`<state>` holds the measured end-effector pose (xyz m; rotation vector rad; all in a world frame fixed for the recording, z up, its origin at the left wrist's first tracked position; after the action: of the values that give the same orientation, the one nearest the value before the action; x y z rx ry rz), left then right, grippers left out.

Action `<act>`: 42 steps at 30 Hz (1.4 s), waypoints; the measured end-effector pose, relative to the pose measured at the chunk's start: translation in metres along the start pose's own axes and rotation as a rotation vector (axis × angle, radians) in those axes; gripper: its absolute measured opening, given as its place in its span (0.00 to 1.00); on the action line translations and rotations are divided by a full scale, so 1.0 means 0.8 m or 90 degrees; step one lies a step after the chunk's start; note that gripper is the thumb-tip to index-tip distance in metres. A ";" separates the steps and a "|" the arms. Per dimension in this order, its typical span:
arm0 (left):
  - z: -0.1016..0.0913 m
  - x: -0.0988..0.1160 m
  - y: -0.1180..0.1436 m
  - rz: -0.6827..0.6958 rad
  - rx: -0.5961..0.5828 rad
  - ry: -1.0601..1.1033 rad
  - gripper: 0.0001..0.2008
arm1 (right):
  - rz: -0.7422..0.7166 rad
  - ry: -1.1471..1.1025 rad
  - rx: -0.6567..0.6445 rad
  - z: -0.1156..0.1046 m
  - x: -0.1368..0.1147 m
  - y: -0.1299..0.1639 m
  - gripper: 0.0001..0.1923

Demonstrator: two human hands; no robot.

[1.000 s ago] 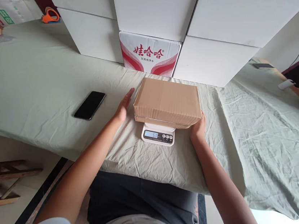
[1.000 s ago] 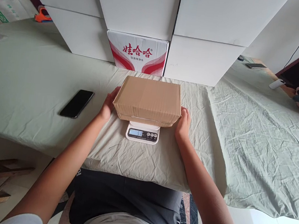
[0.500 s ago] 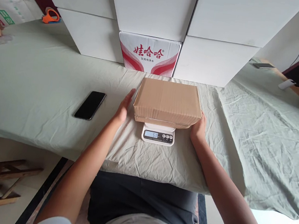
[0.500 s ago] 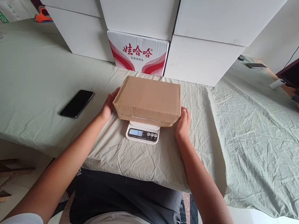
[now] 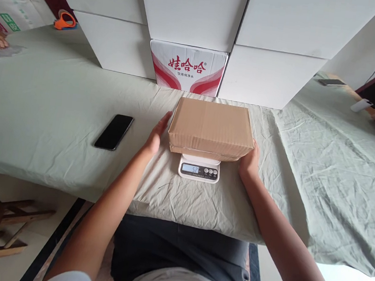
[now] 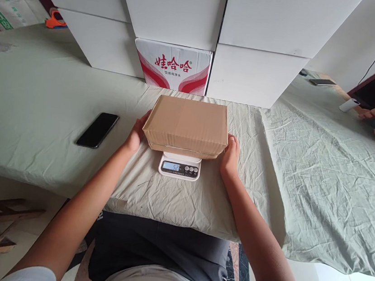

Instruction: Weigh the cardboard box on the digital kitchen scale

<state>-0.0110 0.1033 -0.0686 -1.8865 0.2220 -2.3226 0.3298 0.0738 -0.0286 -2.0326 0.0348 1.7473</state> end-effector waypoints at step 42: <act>0.058 0.017 0.081 0.050 0.055 -0.057 0.38 | -0.076 -0.164 -0.045 0.024 -0.038 0.072 0.28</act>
<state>0.0331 0.0358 -0.0593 -1.8989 0.1791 -2.1568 0.2886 0.0210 -0.0201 -1.7999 -0.2279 1.9424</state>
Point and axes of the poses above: each hand's wrist, its own y-axis away from the middle knuckle, its own z-axis out of the palm, x = y × z, the point moved 2 cm from there along -y, towards the middle knuckle, and after that the axes turned 6 degrees about -z, right-handed, at the moved point
